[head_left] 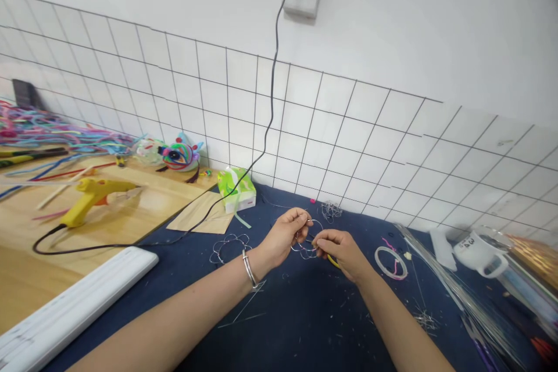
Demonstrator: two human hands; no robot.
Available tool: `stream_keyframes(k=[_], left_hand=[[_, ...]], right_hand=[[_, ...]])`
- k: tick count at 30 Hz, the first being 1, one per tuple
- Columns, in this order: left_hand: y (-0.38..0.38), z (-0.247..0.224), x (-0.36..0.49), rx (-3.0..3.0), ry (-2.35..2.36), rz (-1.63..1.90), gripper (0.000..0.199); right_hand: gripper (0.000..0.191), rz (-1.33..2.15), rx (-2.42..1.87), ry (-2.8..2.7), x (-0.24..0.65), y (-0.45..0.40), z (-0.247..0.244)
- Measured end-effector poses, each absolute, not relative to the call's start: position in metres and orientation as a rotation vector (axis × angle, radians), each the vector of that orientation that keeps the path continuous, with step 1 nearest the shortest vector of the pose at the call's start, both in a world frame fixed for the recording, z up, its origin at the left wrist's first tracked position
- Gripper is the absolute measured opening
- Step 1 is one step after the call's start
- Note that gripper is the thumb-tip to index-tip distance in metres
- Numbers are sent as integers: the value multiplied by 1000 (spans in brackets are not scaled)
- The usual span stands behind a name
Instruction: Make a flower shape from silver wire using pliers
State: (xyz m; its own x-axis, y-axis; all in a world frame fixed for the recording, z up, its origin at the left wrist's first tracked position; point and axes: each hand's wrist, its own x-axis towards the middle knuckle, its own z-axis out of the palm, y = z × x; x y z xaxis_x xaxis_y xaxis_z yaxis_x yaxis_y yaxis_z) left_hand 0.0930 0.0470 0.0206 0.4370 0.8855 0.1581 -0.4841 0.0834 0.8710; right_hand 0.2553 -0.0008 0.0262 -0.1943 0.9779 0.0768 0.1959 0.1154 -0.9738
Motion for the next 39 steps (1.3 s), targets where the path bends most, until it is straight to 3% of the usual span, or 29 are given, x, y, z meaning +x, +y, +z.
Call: stream_keyframes(k=[10,18,39], left_hand=[[41,21,94,1132,510,1039,20],[41,-8,105,950,551,1035,21],[48,-9,101,956,540,1102,22]], right_hand=[[26,1205,-1217,-1370,260,3,24],[36,1269,-1319,-1359,262,7,19],[30,1300,-1374,-1423,266,11,16]])
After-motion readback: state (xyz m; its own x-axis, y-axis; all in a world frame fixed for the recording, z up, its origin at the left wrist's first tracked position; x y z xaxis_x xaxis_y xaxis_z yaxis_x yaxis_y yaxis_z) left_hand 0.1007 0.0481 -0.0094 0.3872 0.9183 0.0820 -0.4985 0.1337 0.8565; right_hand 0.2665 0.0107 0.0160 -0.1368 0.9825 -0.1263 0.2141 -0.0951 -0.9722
